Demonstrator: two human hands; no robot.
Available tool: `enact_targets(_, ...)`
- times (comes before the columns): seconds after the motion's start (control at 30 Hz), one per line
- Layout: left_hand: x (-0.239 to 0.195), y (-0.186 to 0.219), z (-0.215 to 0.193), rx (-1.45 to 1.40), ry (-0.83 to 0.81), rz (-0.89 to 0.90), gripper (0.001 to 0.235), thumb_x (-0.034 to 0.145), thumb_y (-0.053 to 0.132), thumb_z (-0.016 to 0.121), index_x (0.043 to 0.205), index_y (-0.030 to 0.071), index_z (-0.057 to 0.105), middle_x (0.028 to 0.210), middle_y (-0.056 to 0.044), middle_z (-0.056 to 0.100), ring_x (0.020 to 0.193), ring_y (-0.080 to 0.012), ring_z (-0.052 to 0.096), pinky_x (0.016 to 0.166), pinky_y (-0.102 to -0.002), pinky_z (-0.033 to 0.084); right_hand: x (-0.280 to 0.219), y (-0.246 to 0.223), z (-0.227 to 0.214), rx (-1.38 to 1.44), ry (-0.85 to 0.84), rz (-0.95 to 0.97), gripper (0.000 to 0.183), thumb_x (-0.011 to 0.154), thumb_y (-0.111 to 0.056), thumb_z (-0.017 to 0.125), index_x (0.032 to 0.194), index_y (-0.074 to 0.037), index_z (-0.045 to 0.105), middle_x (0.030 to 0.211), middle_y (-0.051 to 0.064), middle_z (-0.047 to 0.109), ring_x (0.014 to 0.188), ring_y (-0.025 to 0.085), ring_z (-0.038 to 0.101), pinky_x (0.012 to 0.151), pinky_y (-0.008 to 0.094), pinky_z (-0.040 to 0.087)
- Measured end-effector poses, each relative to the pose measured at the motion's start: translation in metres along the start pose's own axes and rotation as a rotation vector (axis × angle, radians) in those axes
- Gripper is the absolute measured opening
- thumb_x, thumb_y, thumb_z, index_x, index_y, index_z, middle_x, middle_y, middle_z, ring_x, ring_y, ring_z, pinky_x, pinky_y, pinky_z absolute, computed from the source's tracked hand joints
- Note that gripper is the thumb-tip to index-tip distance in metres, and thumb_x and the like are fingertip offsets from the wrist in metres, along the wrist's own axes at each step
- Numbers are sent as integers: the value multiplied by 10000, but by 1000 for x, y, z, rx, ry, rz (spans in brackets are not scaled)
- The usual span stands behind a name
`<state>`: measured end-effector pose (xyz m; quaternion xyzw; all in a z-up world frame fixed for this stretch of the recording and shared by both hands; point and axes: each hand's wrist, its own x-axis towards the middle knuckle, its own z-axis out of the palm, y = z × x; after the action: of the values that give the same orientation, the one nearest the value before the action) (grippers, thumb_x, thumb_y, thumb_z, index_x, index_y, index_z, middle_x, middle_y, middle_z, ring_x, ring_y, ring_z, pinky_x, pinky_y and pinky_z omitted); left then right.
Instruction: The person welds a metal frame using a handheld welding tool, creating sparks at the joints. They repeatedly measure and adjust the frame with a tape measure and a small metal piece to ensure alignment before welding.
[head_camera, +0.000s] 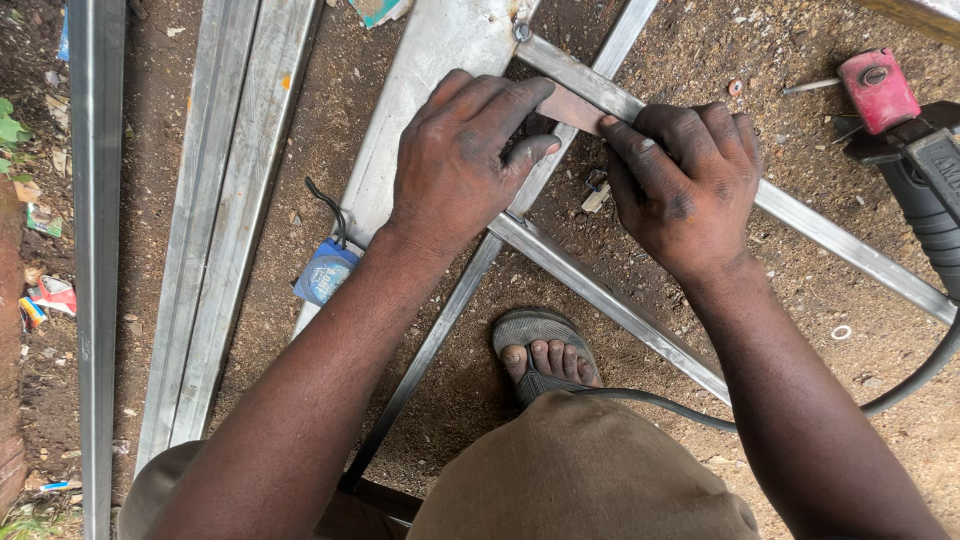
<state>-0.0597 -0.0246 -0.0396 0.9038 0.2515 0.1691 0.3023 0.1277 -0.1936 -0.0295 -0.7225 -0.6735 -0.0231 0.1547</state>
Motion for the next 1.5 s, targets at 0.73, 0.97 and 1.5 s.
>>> enact_targets(0.73,-2,-7,1,-27,-3,1,638,871,324,933,1380,109,614,1107,-55,690,1035,-203,639,907,-357,595,1,-1,16,-51,92,-45,235,1046,-181,852,1248,-170,732,1172,12,631,1010,176,576,822,361,414)
enact_targets(0.97,-2,-11,4,-12,34,29,654,861,352,938,1375,116,608,1115,-60,688,1053,-205,646,931,-356,596,-12,-6,18,55,255,-16,174,905,-53,868,960,-110,713,985,46,653,858,192,559,712,391,397)
enact_targets(1.5,3,-4,-5,-71,0,-46,649,795,311,918,1334,86,637,1057,-97,715,992,-253,670,907,-398,594,-46,-36,-31,214,-118,356,147,828,-171,818,888,-85,715,940,81,700,882,285,683,776,430,562)
